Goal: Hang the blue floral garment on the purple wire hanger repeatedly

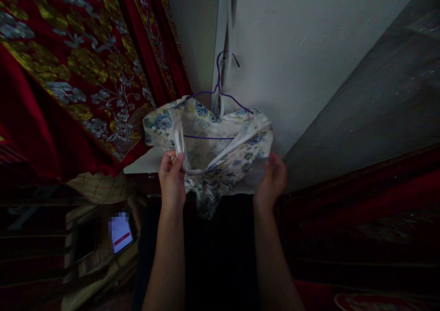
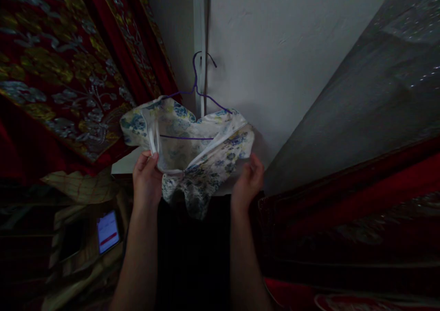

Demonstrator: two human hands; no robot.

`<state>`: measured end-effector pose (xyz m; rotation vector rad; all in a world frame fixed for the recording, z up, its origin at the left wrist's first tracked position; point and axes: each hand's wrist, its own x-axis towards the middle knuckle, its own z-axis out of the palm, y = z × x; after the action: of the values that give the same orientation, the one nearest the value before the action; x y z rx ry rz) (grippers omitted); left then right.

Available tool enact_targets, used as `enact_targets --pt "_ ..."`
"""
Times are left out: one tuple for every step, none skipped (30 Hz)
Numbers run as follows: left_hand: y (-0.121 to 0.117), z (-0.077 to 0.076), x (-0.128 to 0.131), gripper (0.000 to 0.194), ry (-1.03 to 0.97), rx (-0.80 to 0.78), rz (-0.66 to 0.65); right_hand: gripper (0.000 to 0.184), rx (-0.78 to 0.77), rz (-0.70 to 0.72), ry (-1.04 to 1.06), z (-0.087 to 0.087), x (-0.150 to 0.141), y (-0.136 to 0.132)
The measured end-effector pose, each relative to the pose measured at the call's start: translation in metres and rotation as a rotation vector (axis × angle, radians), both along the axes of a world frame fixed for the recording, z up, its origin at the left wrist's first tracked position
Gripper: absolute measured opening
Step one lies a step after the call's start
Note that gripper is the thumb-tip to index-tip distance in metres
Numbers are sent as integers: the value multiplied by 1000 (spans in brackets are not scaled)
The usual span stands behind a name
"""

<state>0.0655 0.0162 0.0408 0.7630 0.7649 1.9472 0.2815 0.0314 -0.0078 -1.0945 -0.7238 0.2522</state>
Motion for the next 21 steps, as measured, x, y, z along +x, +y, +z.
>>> enact_targets --pt "-12 -2 4 32 -17 -20 -16 30 -60 9 41 -12 -21 -18" --pt "-23 -3 9 30 -11 -38 -32 28 -128 97 105 -24 -44 -33" --pt "-33 -3 14 28 17 -53 -51 32 -211 290 147 -33 -66 -47" --pt "-41 -3 18 27 58 -66 -74 40 -286 523 188 -39 -88 -56" --pt "-47 -3 22 26 105 -74 -97 50 -315 680 235 -42 -106 -62" --pt "-52 -2 24 26 144 -80 -118 56 -329 793 276 -42 -119 -65" --pt "-55 -1 25 27 169 -82 -129 61 -324 848 323 -40 -128 -64" --pt "-57 1 25 28 176 -81 -131 65 -308 855 372 -35 -132 -61" --pt "-58 2 24 29 165 -77 -127 67 -290 842 415 -29 -131 -57" --pt "-59 4 22 29 141 -72 -124 68 -276 837 446 -22 -127 -54" --pt "-60 6 21 29 109 -67 -128 67 -269 837 465 -15 -121 -50" --pt "-60 8 21 28 73 -63 -139 66 -267 836 465 -9 -113 -49" --pt "-62 11 21 27 39 -61 -157 62 -267 842 436 -2 -105 -49" --pt "-63 12 22 26 6 -60 -176 57 -271 858 381 3 -97 -50" --pt "-64 14 24 25 -24 -60 -195 51 -274 882 313 8 -91 -53" --pt "-66 16 27 24 -49 -60 -216 46 -274 913 243 13 -86 -56" --pt "-68 17 30 23 -66 -63 -241 42 -268 943 181 16 -83 -60" --pt "-69 17 33 23 -76 -68 -270 38 -260 965 137 19 -80 -63" --pt "-70 17 36 22 -80 -73 -296 35 -255 972 120 20 -79 -65" --pt "-70 16 38 21 -77 -78 -314 33 -252 961 131 20 -77 -66" --pt "-69 14 40 19 -64 -78 -319 31 -255 942 153 20 -75 -67"
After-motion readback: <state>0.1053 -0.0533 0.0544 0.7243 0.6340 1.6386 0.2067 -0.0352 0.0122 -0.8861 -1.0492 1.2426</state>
